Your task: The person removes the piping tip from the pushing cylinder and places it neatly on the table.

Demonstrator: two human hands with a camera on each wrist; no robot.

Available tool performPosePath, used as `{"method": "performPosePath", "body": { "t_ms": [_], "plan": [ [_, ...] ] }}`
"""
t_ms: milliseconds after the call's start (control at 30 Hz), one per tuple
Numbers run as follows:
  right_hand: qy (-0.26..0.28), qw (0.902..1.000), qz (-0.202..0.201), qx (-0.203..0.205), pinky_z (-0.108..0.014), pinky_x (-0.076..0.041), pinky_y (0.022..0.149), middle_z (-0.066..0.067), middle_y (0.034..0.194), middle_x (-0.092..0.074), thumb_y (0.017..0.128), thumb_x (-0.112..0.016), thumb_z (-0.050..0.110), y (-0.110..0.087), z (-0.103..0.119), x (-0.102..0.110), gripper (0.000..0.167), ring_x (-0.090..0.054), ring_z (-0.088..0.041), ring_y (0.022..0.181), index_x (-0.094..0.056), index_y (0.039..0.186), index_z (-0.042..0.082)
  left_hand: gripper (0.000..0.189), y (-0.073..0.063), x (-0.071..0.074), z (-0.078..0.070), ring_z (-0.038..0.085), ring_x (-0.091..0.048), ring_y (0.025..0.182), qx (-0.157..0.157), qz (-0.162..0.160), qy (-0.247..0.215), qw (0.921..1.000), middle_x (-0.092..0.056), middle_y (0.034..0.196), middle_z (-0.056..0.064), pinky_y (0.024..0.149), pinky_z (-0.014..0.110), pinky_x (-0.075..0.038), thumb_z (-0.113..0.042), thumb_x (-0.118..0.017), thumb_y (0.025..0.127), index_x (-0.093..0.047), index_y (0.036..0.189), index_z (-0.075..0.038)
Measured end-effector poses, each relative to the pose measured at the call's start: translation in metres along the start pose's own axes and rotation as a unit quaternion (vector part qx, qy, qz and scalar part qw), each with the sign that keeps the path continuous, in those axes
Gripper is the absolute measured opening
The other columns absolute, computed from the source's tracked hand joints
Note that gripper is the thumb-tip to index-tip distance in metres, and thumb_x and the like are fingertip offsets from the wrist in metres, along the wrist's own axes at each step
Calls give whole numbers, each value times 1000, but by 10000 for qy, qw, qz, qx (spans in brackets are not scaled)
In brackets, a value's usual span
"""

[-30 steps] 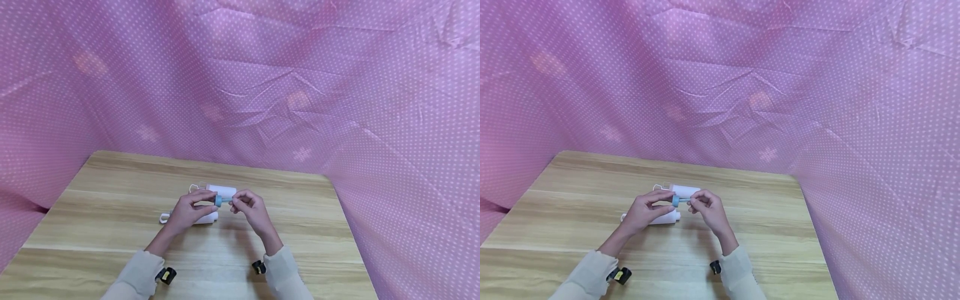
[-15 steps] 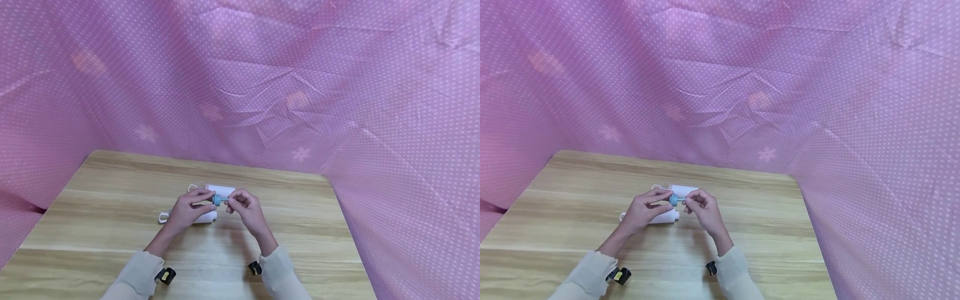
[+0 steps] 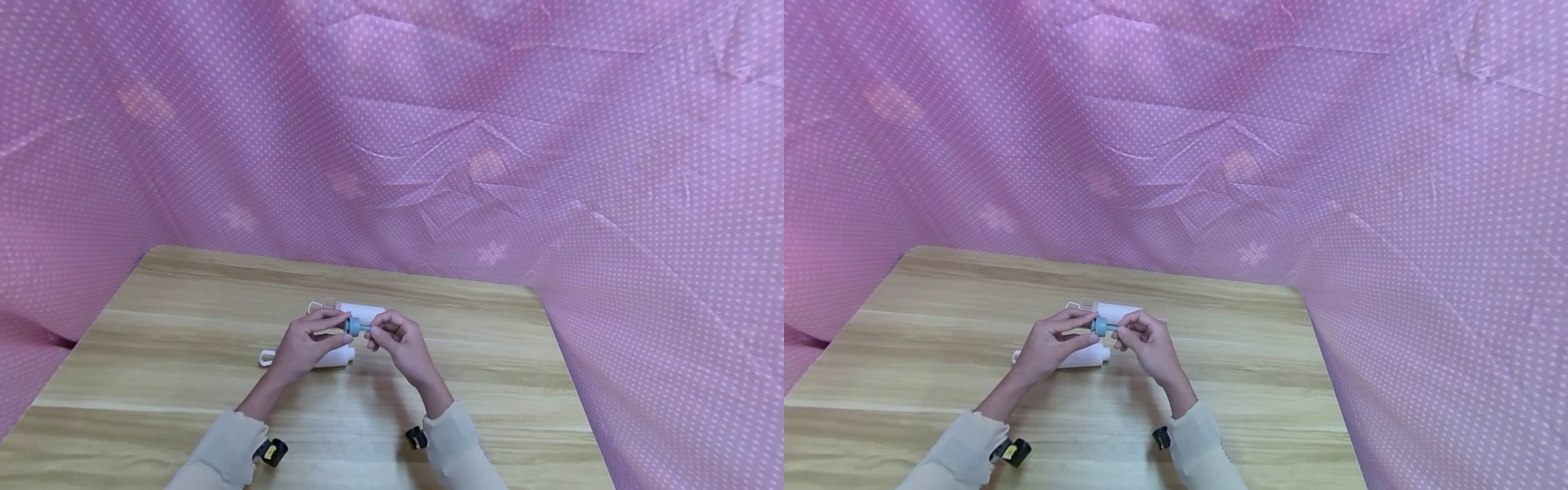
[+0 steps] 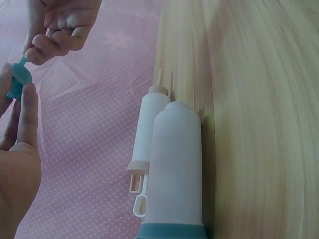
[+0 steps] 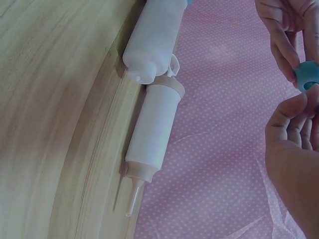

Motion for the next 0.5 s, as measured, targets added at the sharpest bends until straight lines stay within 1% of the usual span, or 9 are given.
{"method": "performPosePath", "body": {
  "t_ms": [67, 167, 500],
  "plan": [
    [-2, 10000, 66, -19, -27, -58, 76, -11, 94, -67, 101, -58, 2, 0, 0, 0, 20, -64, -13, 81, -55, 108, -16, 41, 0, 0, 0, 16, -65, 108, -22, 18, -32, 10000, -64, 125, 17, 88, 31, -57, -3, -80, 86, -68, 124, 4],
    [15, 9999, 100, -48, -26, -58, 77, -7, 93, -66, 101, -57, 1, 0, 0, 0, 16, -64, -13, 81, -57, 108, -14, 41, 0, 1, -1, 15, -66, 108, -32, 44, -72, 10000, -64, 124, 17, 88, 32, -57, -3, -80, 85, -68, 124, 4],
    [-46, 9999, 128, -84, -27, -58, 76, -22, 94, -65, 101, -57, 1, 1, 2, -3, 14, -64, -14, 80, -58, 107, -12, 40, 0, 1, -2, 18, -65, 108, -64, 40, -119, 9999, -64, 123, 18, 88, 32, -57, -2, -81, 85, -69, 122, 5]
  ]
}}
Point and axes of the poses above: each hand's wrist, its own y-axis towards the middle knuckle, its own x-axis out of the back of the hand, z = x × y, the point moved 1 cm from there along y, towards the middle knuckle
